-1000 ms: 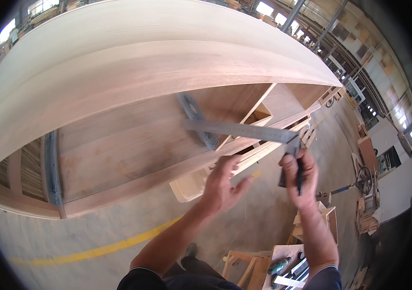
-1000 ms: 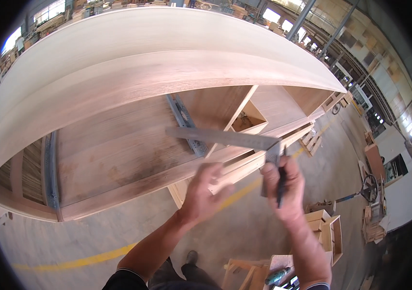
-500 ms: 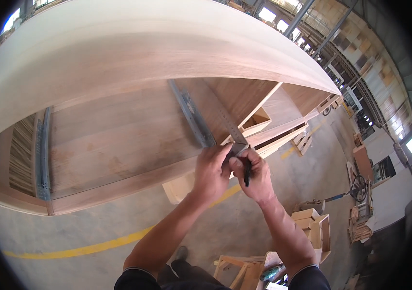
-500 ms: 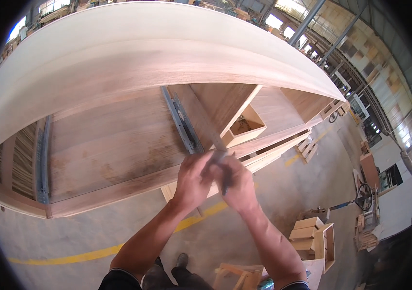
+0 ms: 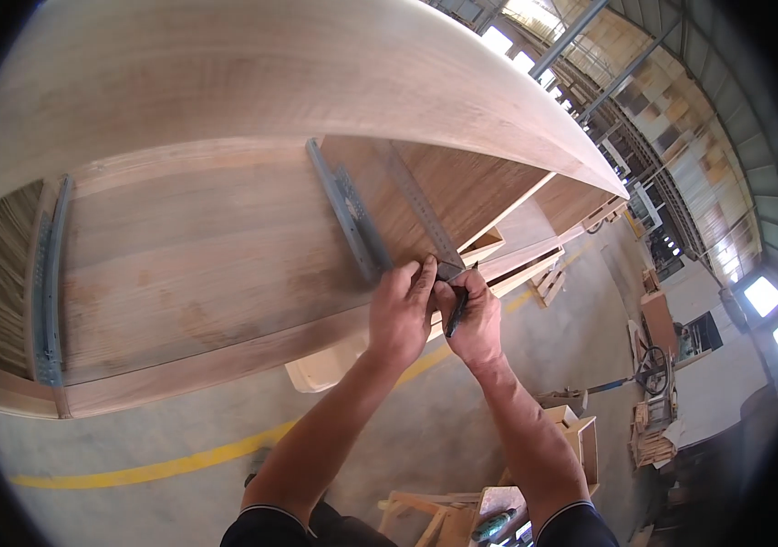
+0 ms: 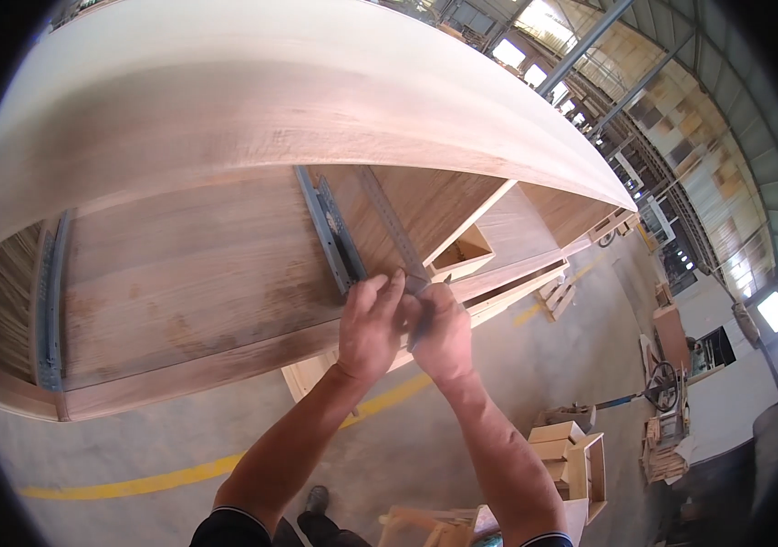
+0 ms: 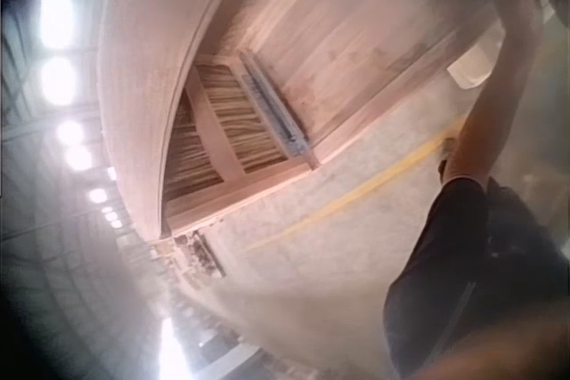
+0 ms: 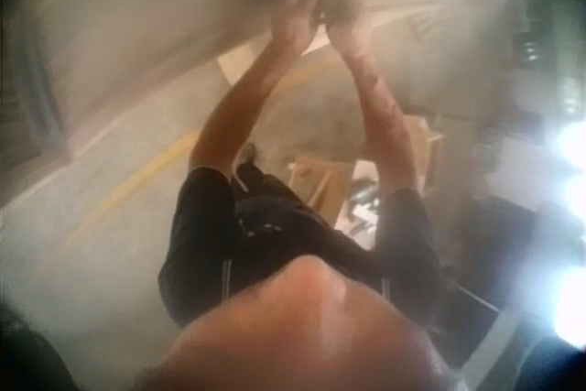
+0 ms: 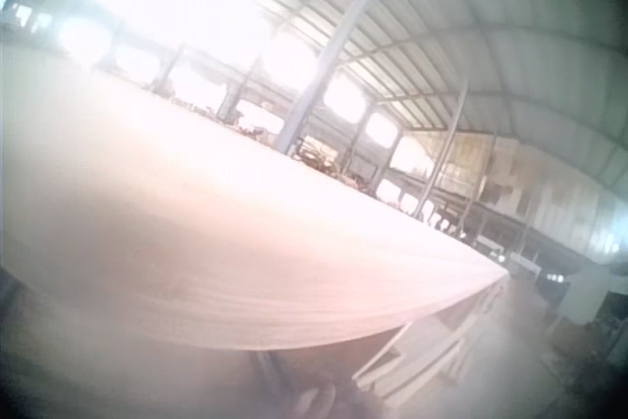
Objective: The person marks lines on a wooden cabinet and various wooden boards using a square, a ruler, and a pen.
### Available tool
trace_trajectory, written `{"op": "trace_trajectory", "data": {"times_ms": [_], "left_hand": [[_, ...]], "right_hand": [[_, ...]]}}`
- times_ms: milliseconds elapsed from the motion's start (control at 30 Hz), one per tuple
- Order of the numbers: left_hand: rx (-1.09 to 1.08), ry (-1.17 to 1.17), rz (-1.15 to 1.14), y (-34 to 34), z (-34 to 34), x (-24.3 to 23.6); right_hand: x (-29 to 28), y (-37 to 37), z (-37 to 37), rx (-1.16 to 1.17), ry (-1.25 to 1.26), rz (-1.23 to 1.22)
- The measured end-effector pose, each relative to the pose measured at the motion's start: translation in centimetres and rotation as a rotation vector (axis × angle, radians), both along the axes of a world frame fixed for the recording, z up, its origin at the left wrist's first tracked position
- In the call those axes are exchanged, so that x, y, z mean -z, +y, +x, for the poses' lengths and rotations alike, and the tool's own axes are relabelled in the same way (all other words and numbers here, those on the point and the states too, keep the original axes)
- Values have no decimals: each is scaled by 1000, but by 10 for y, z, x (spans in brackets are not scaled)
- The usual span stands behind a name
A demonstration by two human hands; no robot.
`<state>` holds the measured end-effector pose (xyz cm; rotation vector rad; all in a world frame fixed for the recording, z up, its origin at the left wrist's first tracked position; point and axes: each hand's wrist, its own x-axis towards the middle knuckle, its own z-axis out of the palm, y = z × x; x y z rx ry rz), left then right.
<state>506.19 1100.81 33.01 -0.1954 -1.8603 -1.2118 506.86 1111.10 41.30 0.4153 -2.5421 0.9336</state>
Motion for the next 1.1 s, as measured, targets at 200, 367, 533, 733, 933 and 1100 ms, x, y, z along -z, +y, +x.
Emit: {"op": "trace_trajectory", "data": {"times_ms": [200,367,533,733,933,1100], "left_hand": [[39,79,61,-2,-4,4],[58,106,79,1,-7,7],[60,72,71,4,-4,11],[39,69,53,4,-7,8],[42,82,71,5,-6,11],[27,81,51,2,-5,8]], "right_hand": [[-4,-5,2,0,-52,-17],[-8,-2,3,-20,-100,-2],[-3,4,2,-25,-154,9],[-3,3,-3,-34,-194,-35],[14,14,-10,-138,-61,-32],[9,10,-8,-139,-61,-5]]}}
